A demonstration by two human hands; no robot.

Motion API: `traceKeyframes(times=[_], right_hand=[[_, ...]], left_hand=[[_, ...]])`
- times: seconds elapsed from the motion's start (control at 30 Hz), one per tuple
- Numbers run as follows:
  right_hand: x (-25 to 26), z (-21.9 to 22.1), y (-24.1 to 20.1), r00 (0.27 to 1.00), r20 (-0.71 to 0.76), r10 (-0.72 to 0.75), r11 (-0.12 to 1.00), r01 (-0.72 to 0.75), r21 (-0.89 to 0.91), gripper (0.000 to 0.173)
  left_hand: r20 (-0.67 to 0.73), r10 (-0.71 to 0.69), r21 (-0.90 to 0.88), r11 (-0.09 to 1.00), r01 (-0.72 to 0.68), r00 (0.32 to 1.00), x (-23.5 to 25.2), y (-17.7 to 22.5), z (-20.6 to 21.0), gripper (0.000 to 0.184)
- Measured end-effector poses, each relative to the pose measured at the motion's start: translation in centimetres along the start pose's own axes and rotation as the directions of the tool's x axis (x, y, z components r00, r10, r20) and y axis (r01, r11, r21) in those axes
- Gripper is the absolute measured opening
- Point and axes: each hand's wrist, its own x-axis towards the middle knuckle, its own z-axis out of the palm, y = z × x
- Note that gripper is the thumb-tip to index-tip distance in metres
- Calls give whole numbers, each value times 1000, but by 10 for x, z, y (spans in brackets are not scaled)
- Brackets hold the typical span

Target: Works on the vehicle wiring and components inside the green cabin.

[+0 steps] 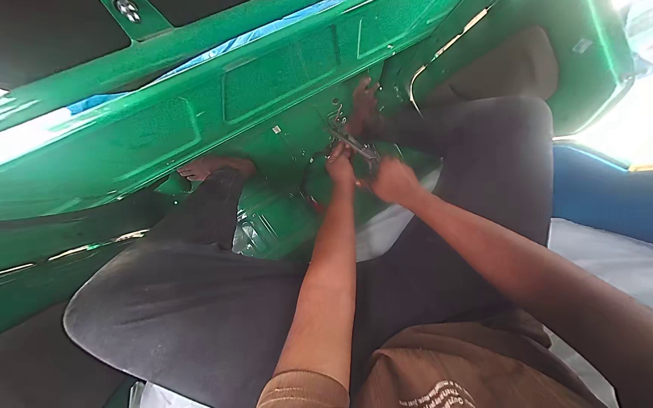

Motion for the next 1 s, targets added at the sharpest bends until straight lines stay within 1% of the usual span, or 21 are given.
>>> traceKeyframes(times=[0.17, 0.27, 0.4, 0.5, 0.57, 0.63, 0.7, 0.77, 0.83, 0.93, 1.0], right_hand=[[-2, 2, -3, 1000, 23, 10, 999, -11, 35, 70], [-3, 0, -2, 999, 41, 1, 999, -3, 44, 63], [1, 2, -1, 998, 53, -18, 998, 15, 67, 59], [1, 2, -1, 997, 81, -16, 996, 9, 89, 58], [4, 3, 1, 994, 105, -18, 993, 5, 120, 59], [6, 2, 2, 991, 135, -19, 985, -5, 175, 63], [4, -4, -1, 982, 191, 8, 966, -57, 251, 66], [1, -11, -4, 967, 254, 39, 930, -128, 345, 67], [5, -9, -1, 946, 319, 62, 867, -210, 452, 65], [15, -5, 4, 919, 393, 32, 731, -290, 618, 61], [15, -5, 6, 906, 424, 0, 648, -323, 690, 57]], left_hand=[[8, -14, -20, 1000, 14, 1000, 2, -2, -1, 30], [17, -27, -3, 1000, 27, 999, 1, -3, 0, 31], [15, -9, 9, 1000, 9, 1000, 2, -2, -1, 30], [9, -7, 28, 1000, 7, 1000, 0, -2, 0, 30], [22, -28, 71, 997, 27, 999, -1, 0, 1, 31], [37, -43, 119, 992, 38, 998, 1, 1, -1, 31], [48, -53, 155, 987, 45, 997, 3, 0, -3, 30], [49, -60, 163, 985, 51, 997, 4, -1, -3, 30], [35, -57, 183, 982, 50, 998, 3, -3, -2, 30], [69, 4, 282, 959, -23, 998, 3, -4, -4, 30], [89, 54, 336, 939, -81, 995, 3, -6, -6, 29]])
